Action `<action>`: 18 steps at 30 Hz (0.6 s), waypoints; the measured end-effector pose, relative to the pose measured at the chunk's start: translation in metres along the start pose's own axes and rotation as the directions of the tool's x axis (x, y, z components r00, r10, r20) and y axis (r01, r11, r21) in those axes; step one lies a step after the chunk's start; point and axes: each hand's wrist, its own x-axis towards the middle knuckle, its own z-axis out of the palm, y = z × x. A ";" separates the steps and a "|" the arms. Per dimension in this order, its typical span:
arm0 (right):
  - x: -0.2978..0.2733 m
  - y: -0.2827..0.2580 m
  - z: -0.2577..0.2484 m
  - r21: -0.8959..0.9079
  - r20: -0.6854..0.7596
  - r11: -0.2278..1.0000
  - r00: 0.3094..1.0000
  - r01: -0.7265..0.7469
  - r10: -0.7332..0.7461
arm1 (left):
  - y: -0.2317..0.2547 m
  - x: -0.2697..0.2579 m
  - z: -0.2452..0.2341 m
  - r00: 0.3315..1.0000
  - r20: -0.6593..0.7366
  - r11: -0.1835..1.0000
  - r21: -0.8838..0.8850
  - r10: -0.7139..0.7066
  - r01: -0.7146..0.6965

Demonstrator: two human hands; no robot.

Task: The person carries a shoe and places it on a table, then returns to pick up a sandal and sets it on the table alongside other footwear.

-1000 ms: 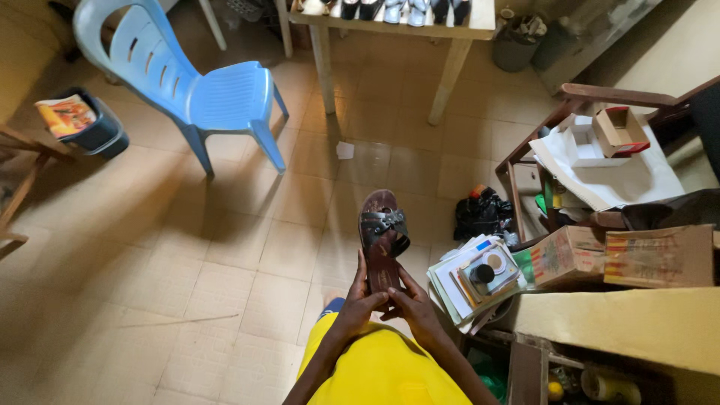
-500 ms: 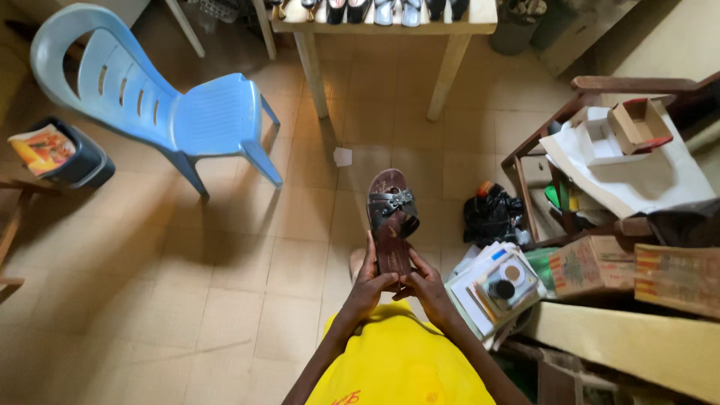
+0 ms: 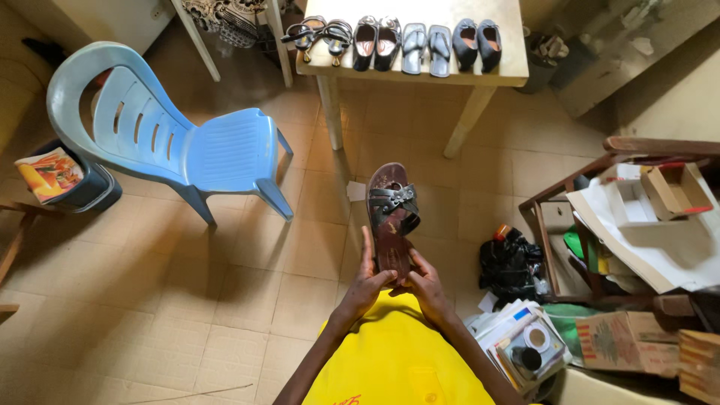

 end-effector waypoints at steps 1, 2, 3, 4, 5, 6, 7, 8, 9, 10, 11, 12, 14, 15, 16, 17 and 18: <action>0.008 -0.002 0.000 -0.037 0.027 0.999 0.999 0.026 -0.025 | -0.002 0.005 -0.005 0.998 -0.030 0.998 -0.033 -0.049 0.048; 0.016 -0.004 0.001 -0.039 0.030 0.999 0.999 0.027 -0.025 | -0.005 0.013 -0.012 0.994 -0.057 0.994 -0.066 -0.096 0.092; 0.022 -0.007 0.003 -0.016 0.002 1.000 1.000 -0.014 0.014 | -0.008 0.021 -0.019 0.994 -0.059 0.994 -0.066 -0.093 0.089; 0.030 -0.009 0.005 0.008 -0.022 0.998 0.998 -0.057 0.057 | -0.013 0.028 -0.026 1.000 -0.024 1.000 0.002 0.009 -0.009; 0.040 -0.013 0.006 0.006 -0.016 0.998 0.998 -0.060 0.060 | -0.017 0.037 -0.033 0.994 0.017 0.992 0.067 0.109 -0.110; 0.046 -0.015 0.006 -0.011 0.024 0.999 0.999 -0.045 0.045 | -0.022 0.042 -0.040 0.994 0.006 0.992 0.065 0.107 -0.107; 0.052 -0.016 0.007 -0.027 0.065 0.999 0.997 -0.029 0.031 | -0.026 0.048 -0.047 0.998 -0.043 0.998 0.055 0.039 -0.037; 0.060 -0.019 0.008 -0.030 0.069 0.999 0.997 -0.036 0.038 | -0.029 0.056 -0.053 0.996 -0.088 0.999 0.041 -0.029 0.032; 0.067 -0.021 0.009 -0.028 0.099 0.999 0.994 -0.035 0.038 | -0.031 0.061 -0.058 0.995 -0.095 0.999 0.037 -0.029 0.033; 0.081 -0.026 0.009 -0.028 0.133 0.999 0.991 -0.025 0.028 | -0.031 0.069 -0.062 0.994 -0.108 0.997 0.070 -0.014 0.022; 0.095 -0.032 0.010 -0.032 0.140 0.999 0.990 -0.022 0.027 | -0.030 0.080 -0.067 0.993 -0.120 0.995 0.104 0.001 0.012; 0.107 -0.037 0.012 -0.045 0.130 0.997 0.989 -0.059 0.065 | -0.027 0.091 -0.072 0.992 -0.127 0.995 0.103 0.006 0.007; 0.127 -0.049 0.016 -0.056 0.122 0.992 0.986 -0.111 0.117 | -0.014 0.109 -0.078 0.991 -0.125 0.994 0.107 0.047 -0.033; 0.140 -0.057 0.017 -0.053 0.145 0.993 0.983 -0.103 0.110 | -0.006 0.114 -0.080 0.989 -0.139 0.994 0.105 0.040 -0.025; 0.155 -0.067 0.016 -0.054 0.168 0.995 0.982 -0.082 0.090 | 0.005 0.127 -0.083 0.983 -0.185 0.999 0.042 -0.015 0.023; 0.165 -0.071 0.018 -0.055 0.171 0.995 0.981 -0.084 0.093 | 0.015 0.140 -0.084 0.971 -0.227 0.997 -0.024 -0.072 0.068; 0.180 -0.075 0.023 -0.023 0.217 0.998 0.974 -0.055 0.059 | 0.025 0.155 -0.086 0.973 -0.225 0.998 -0.020 -0.060 0.057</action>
